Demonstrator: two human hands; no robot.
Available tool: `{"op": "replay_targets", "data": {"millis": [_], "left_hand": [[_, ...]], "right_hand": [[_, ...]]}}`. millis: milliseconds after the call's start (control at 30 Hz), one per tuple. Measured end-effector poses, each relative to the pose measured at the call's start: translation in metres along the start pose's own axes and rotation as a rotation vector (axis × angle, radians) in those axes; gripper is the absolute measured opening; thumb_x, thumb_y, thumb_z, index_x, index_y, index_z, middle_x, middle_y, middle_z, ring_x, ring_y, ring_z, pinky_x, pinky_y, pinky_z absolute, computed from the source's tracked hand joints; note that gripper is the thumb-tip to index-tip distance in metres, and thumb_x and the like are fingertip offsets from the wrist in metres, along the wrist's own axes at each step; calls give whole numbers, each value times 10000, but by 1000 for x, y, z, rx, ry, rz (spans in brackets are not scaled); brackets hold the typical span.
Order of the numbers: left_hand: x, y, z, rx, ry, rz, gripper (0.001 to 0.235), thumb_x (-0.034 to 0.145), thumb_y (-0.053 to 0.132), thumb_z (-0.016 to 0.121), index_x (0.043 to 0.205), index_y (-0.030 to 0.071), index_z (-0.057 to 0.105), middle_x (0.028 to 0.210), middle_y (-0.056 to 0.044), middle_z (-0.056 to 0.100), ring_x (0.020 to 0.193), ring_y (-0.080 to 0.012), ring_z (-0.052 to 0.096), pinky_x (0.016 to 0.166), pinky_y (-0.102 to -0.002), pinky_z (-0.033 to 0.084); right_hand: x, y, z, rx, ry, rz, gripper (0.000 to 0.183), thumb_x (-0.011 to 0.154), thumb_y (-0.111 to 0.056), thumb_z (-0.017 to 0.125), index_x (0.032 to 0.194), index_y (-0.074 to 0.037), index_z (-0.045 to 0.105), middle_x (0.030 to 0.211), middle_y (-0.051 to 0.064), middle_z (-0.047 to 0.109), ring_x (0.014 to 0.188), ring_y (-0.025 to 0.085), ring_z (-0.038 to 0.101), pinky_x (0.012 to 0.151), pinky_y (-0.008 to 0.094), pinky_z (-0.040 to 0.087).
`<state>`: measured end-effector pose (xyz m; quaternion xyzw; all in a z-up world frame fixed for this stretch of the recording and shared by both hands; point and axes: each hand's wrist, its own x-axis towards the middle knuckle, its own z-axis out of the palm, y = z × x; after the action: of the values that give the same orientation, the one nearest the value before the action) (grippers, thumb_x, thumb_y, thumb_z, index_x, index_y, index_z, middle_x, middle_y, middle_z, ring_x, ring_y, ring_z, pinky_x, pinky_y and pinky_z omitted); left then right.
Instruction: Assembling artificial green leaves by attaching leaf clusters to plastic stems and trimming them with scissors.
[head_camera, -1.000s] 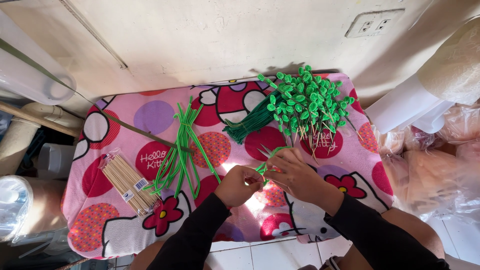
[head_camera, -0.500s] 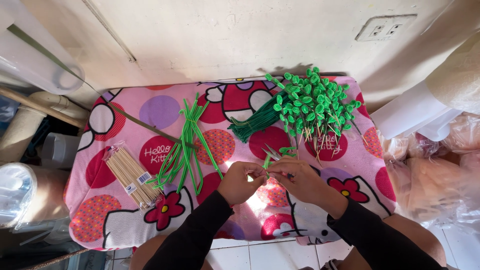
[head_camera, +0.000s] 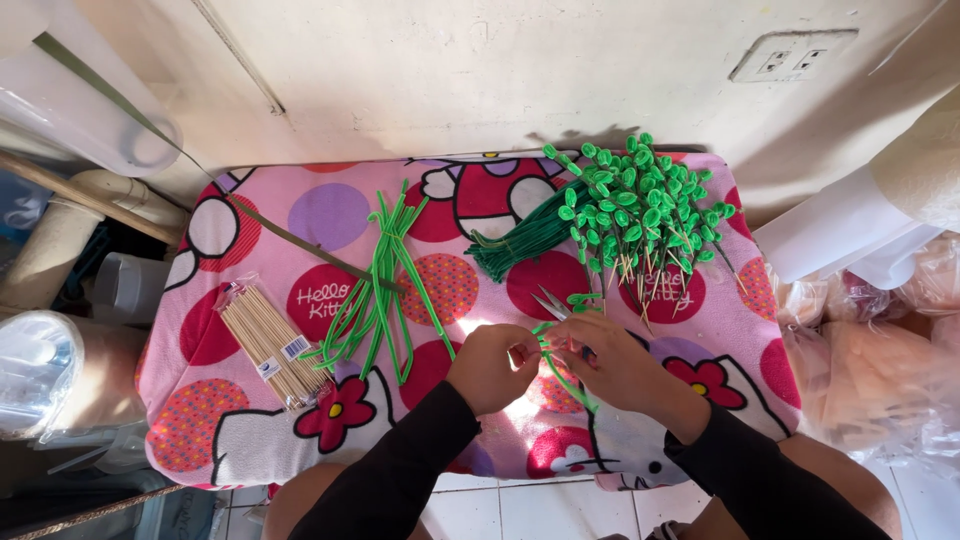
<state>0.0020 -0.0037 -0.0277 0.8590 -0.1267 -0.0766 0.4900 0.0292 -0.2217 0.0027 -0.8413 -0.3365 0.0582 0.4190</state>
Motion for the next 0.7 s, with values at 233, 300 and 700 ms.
{"op": "replay_targets", "data": {"millis": [233, 300, 700], "left_hand": [[4, -4, 0, -228, -31, -168, 87, 835, 182, 739, 872, 109, 770, 701, -16, 724, 709, -129, 701, 710, -293, 553], [4, -4, 1, -253, -57, -180, 99, 845, 174, 738, 892, 93, 772, 718, -35, 727, 727, -141, 697, 719, -306, 555], [2, 10, -15, -198, 124, 123, 149, 839, 44, 703, 975, 80, 755, 818, -64, 744, 826, -219, 722, 814, -364, 553]], "right_hand": [[0, -6, -2, -339, 42, -310, 131, 871, -116, 753, 996, -93, 722, 982, 27, 723, 913, 243, 660, 798, 360, 549], [-2, -12, -7, -289, 22, -314, 104, 897, -109, 712, 998, -87, 718, 963, 41, 717, 908, 264, 652, 801, 373, 539], [-6, 10, 16, 446, 64, 392, 158, 928, -130, 724, 799, -78, 798, 603, -13, 578, 611, 109, 491, 572, 254, 432]]}}
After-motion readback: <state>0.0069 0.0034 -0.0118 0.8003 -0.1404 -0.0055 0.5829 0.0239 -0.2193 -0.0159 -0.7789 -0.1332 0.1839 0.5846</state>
